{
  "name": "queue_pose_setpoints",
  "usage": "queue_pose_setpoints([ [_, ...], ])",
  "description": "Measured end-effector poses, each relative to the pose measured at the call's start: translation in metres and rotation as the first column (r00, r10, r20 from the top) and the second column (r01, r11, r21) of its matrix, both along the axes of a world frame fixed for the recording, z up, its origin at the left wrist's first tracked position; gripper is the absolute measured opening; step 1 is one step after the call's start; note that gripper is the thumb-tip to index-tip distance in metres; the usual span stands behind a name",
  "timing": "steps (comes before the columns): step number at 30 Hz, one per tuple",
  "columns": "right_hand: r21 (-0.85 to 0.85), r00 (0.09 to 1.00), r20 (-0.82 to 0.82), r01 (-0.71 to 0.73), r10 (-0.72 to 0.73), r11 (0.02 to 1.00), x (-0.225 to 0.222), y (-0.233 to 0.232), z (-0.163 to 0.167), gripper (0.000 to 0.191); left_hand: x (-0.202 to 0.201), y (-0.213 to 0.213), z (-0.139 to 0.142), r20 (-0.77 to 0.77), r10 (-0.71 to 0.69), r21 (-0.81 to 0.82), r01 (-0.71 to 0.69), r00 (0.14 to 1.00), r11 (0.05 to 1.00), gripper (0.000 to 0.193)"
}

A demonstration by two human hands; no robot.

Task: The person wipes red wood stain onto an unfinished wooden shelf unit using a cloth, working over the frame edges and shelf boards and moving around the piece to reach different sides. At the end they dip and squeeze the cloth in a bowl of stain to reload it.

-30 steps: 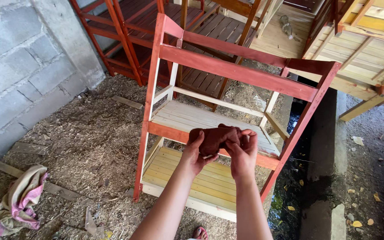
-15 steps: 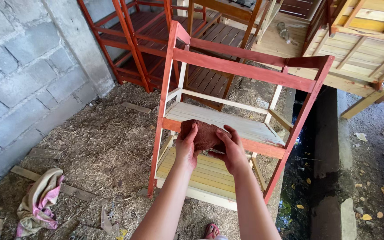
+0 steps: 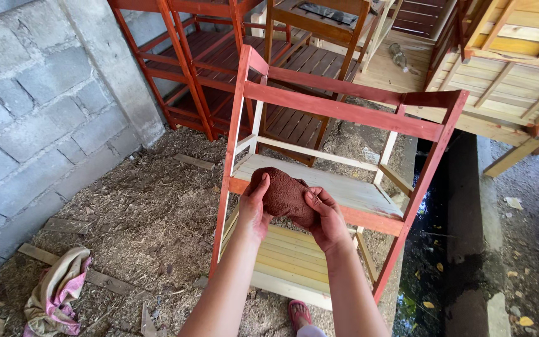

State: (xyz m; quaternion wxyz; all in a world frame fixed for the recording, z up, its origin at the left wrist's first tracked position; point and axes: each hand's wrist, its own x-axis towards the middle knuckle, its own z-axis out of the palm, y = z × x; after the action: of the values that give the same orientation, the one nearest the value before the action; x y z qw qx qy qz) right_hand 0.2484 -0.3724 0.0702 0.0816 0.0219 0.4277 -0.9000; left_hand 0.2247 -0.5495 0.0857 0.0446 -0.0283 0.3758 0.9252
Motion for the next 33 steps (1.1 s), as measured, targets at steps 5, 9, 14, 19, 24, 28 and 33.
queue_pose_setpoints([
  [5, -0.075, 0.993, -0.114, -0.017, 0.009, 0.997, -0.048, 0.010, -0.016, 0.011, -0.038, 0.003, -0.002, 0.198, -0.022, -0.285, 0.079, 0.980, 0.955, 0.072],
  [9, -0.082, 0.990, -0.139, -0.022, 0.010, 0.996, -0.103, 0.025, -0.023, 0.015, -0.077, 0.019, -0.014, 0.328, -0.001, -0.269, 0.094, 0.945, 0.959, 0.078],
  [14, -0.192, 0.978, -0.178, -0.145, 0.111, 0.971, -0.162, 0.029, -0.028, 0.024, -0.126, 0.029, -0.024, 0.250, 0.155, -0.081, -0.139, 0.956, 0.987, 0.073],
  [19, -0.360, 0.970, -0.144, -0.236, 0.197, 0.902, -0.194, 0.018, -0.044, 0.050, -0.152, 0.033, -0.022, 0.217, 0.275, -0.163, -0.243, 0.936, 0.956, 0.067],
  [24, -0.431, 0.958, -0.035, -0.271, 0.285, 0.860, -0.212, 0.011, -0.061, 0.068, -0.170, 0.034, -0.021, 0.200, 0.310, -0.329, -0.235, 0.929, 0.915, 0.060],
  [28, -0.485, 0.870, 0.121, -0.369, 0.479, 0.793, -0.214, 0.012, -0.065, 0.079, -0.191, 0.030, -0.012, 0.300, 0.270, -0.455, -0.112, 0.915, 0.884, 0.063],
  [33, -0.659, 0.809, 0.122, -0.367, 0.575, 0.656, -0.224, 0.013, -0.062, 0.097, -0.214, 0.019, 0.003, 0.377, 0.182, -0.522, 0.046, 0.908, 0.852, 0.068],
])
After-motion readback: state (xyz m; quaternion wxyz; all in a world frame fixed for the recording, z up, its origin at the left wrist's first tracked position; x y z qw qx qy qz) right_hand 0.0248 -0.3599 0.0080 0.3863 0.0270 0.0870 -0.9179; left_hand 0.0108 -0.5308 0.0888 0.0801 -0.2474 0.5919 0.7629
